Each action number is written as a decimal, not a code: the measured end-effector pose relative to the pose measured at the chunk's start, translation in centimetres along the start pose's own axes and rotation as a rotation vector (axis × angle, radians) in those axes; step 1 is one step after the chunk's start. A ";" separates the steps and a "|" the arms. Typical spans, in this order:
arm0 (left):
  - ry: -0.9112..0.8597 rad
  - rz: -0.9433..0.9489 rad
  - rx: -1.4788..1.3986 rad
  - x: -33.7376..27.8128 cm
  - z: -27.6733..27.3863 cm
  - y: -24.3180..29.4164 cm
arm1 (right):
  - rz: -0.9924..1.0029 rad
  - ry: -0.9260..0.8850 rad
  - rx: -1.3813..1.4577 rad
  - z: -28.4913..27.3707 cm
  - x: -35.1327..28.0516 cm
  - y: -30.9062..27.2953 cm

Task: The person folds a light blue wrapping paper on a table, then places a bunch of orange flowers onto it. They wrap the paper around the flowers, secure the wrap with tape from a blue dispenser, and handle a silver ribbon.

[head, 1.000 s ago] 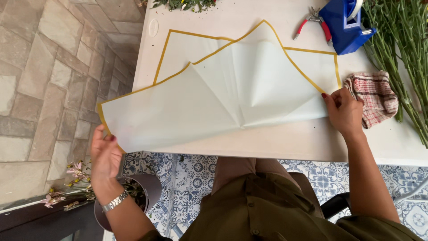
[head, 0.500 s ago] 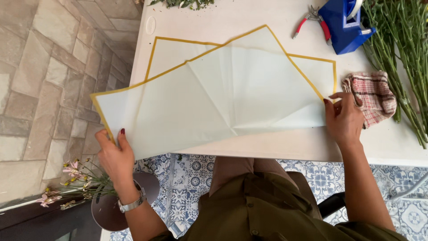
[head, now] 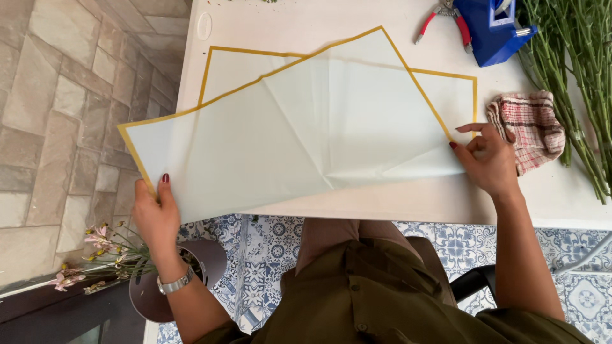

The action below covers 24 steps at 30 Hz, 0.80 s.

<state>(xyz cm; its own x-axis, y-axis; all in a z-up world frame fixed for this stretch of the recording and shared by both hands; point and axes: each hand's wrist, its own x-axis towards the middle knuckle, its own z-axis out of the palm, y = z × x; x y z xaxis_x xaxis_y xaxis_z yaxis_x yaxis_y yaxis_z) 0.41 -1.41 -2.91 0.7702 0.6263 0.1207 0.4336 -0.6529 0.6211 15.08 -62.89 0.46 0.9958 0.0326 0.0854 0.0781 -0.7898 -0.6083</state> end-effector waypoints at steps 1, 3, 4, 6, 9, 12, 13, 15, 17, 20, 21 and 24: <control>0.000 -0.001 0.001 0.2 -0.1 0.3 | 0.000 -0.001 0.001 0.0 -0.1 0.2; -0.073 -0.020 0.047 0.5 -0.3 0.8 | -0.123 -0.011 -0.052 0.1 -0.4 0.6; -0.072 -0.020 0.047 0.6 -0.5 0.9 | -0.123 -0.012 -0.051 0.2 -0.5 1.1; -0.085 -0.099 0.014 0.6 -1.0 1.1 | -0.346 0.024 -0.161 0.4 -0.5 1.9; -0.018 -0.067 0.035 0.0 -1.8 2.8 | -0.445 0.059 -0.162 0.7 -0.4 2.0; 0.196 0.057 0.616 -0.6 -1.0 6.8 | -0.452 0.057 -0.179 1.0 -0.4 2.3; 0.197 0.055 0.616 -0.9 -0.3 8.9 | -0.454 0.056 -0.178 1.0 -0.4 2.2; 0.157 0.435 0.417 -1.5 1.3 13.1 | -0.477 0.050 -0.191 0.9 -0.4 2.0; -0.015 0.568 0.362 -3.2 4.9 17.5 | -0.480 0.044 -0.194 0.8 -0.3 2.0; -0.227 0.742 0.325 -5.4 9.7 20.3 | -0.479 0.036 -0.198 0.6 -0.5 2.1; -0.265 0.785 0.350 -6.0 11.1 20.5 | -0.477 0.035 -0.196 0.6 -0.4 2.1; -0.405 0.688 0.376 -5.1 11.8 20.3 | -0.436 -0.010 -0.194 -0.3 -0.4 2.5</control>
<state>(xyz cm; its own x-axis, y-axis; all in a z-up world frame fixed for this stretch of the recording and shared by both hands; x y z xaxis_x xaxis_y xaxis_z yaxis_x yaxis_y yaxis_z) 10.78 -22.90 -0.10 0.9929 -0.1099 0.0457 -0.1171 -0.9713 0.2070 14.91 -65.07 -0.90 0.8725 0.3915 0.2923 0.4795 -0.8007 -0.3591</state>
